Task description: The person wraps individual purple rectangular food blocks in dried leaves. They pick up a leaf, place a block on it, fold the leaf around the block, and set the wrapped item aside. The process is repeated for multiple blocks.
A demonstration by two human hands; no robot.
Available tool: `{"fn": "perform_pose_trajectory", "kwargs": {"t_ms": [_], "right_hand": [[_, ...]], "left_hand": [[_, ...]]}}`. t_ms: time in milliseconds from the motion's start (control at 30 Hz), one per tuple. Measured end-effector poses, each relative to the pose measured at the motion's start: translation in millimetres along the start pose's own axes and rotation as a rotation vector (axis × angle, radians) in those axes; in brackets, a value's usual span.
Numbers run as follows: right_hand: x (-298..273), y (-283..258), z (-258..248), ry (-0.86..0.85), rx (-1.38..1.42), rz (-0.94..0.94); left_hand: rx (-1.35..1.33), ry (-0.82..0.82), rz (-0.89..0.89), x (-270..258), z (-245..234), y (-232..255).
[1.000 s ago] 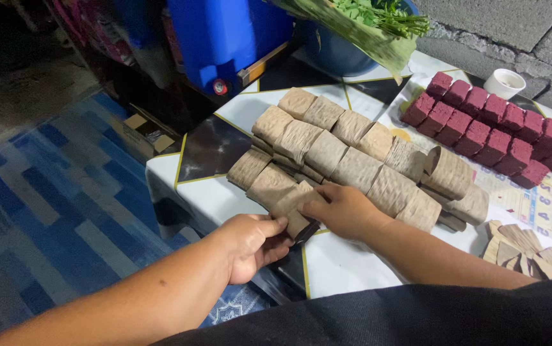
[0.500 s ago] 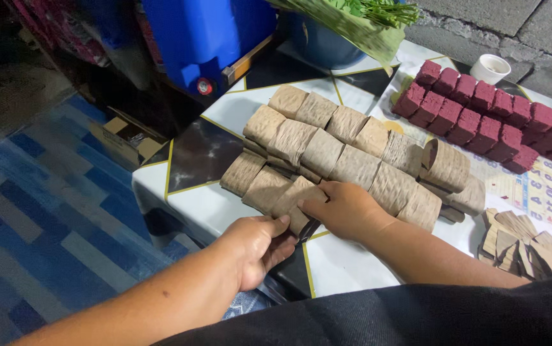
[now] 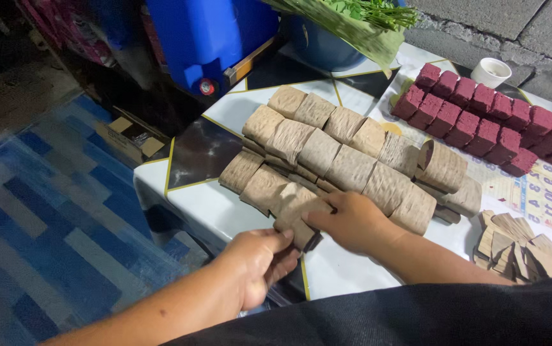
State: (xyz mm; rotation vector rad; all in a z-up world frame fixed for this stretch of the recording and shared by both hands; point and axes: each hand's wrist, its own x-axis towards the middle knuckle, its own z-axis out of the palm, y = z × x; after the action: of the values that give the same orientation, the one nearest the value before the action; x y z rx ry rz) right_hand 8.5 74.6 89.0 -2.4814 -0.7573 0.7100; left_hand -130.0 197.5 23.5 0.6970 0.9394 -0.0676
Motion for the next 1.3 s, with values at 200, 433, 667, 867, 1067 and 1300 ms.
{"fn": "perform_pose_trajectory", "kwargs": {"t_ms": [200, 433, 667, 867, 1067, 1300], "right_hand": [[-25.9, 23.0, 3.0, -0.02, 0.065, -0.024], [-32.7, 41.7, 2.8, -0.063, 0.098, 0.003], [-29.5, 51.2, -4.3, 0.114, -0.101, -0.273], [-32.6, 48.6, -13.2, 0.109, -0.161, -0.283], [-30.3, 46.4, -18.3, 0.095, -0.153, -0.291], [-31.0, 50.6, -14.3, 0.123, -0.099, -0.351]], "left_hand": [[0.08, -0.079, -0.047, 5.7, 0.7, -34.1], [0.132, -0.021, -0.029, 15.3, 14.7, -54.2], [0.091, 0.125, 0.067, 15.2, 41.8, -47.4], [-0.034, 0.189, 0.047, 7.3, 62.7, -43.7], [-0.036, 0.233, 0.056, 0.1, 72.2, -39.6], [-0.054, 0.22, 0.05, 6.8, 67.6, -42.7]]}}
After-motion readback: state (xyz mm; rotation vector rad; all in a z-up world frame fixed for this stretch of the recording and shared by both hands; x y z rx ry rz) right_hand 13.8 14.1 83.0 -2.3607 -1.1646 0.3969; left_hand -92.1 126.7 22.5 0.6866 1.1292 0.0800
